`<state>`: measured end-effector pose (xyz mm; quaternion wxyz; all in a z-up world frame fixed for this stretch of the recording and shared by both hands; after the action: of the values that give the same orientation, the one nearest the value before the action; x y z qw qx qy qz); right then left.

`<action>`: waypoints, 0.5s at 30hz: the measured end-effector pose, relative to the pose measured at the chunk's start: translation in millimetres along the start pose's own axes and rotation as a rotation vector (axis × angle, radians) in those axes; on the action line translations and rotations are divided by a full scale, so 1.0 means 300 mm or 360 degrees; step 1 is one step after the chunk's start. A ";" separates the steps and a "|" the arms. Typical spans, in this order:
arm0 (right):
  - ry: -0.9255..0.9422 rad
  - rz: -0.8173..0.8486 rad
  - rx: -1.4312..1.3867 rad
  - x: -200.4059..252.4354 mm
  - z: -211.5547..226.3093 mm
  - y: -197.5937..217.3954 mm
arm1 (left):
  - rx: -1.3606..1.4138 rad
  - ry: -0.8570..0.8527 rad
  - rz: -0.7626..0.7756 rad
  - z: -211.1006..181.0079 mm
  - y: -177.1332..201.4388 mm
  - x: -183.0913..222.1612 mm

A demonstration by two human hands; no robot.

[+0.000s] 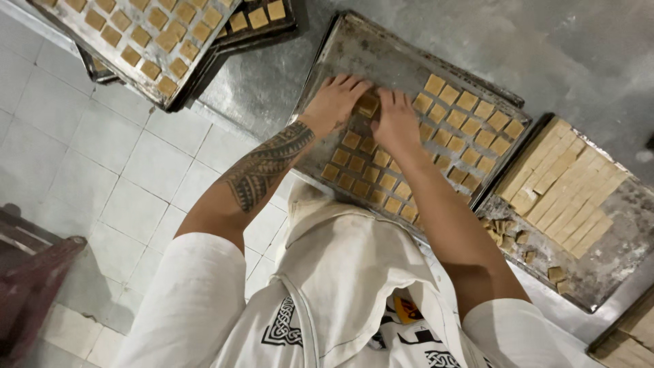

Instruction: The person organizes rectangular dough pieces by hand, moving them from one metal tray to another and arranging them in neat rows on a bakery workstation.

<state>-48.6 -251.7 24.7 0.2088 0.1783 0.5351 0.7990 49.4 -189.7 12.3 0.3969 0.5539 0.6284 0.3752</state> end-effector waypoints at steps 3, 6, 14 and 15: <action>0.0023 -0.0002 0.0006 -0.042 -0.020 -0.052 | -0.0048 -0.0135 -0.0065 0.012 -0.028 -0.038; 0.0067 -0.0027 -0.0005 -0.093 -0.048 -0.074 | 0.0035 -0.0100 -0.0127 0.075 -0.056 -0.063; 0.0241 -0.0017 -0.0096 -0.290 -0.040 -0.006 | -0.0085 0.0043 -0.0064 0.219 0.009 -0.183; 0.0239 -0.0014 -0.0108 -0.302 -0.042 0.001 | -0.0072 0.0073 -0.0016 0.225 0.014 -0.188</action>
<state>21.9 -309.2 14.8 0.1775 0.1084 0.5225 0.8269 116.9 -243.1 -6.6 0.3966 0.5329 0.6315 0.4000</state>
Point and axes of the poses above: each hand's wrist, its own x-axis away from the middle knuckle, its own y-axis out of the back of the hand, z = x × y, the point moved 10 cm from there along -x, towards the middle knuckle, and after that the axes turned 3 degrees about -y, right-handed, at the moved point
